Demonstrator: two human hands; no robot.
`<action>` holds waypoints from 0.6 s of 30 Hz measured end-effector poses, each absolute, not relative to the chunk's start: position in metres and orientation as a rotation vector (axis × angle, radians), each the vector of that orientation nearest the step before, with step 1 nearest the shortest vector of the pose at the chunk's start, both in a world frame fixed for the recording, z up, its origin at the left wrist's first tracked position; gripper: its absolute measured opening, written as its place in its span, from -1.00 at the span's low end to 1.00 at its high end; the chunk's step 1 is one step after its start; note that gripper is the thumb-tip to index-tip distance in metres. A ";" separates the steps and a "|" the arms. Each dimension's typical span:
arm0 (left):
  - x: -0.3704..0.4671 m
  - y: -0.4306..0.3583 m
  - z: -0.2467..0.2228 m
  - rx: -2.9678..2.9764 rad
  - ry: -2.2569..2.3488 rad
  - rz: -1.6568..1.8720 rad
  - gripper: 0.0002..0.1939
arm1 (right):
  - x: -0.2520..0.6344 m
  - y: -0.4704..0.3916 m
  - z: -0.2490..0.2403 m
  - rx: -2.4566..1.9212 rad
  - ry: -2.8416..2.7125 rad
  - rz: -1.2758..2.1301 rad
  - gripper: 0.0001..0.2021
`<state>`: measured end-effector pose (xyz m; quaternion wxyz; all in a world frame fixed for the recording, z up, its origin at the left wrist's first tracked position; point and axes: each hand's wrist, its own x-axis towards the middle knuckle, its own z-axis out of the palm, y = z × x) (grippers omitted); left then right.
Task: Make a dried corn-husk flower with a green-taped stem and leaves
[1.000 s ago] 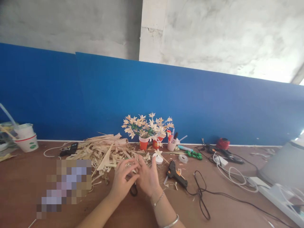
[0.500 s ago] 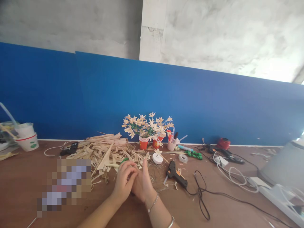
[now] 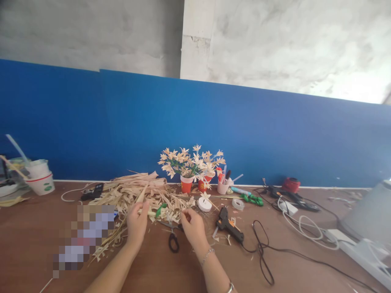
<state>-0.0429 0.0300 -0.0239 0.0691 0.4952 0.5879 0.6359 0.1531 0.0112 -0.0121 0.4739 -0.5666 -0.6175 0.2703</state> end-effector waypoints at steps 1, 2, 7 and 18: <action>-0.043 0.031 -0.024 1.488 1.808 1.943 -0.73 | 0.153 0.010 -0.011 -1.435 -1.587 0.566 -0.65; -0.043 0.031 -0.025 1.497 1.833 1.960 -0.72 | 0.153 0.008 -0.011 -1.465 -1.648 0.489 -0.60; -0.042 0.028 -0.023 1.681 1.803 1.829 -0.61 | 0.149 0.006 -0.008 -1.365 -1.662 0.464 -0.76; -0.044 0.021 -0.011 1.438 1.648 1.918 -0.51 | 0.160 0.004 0.004 -1.583 -1.523 0.314 -0.74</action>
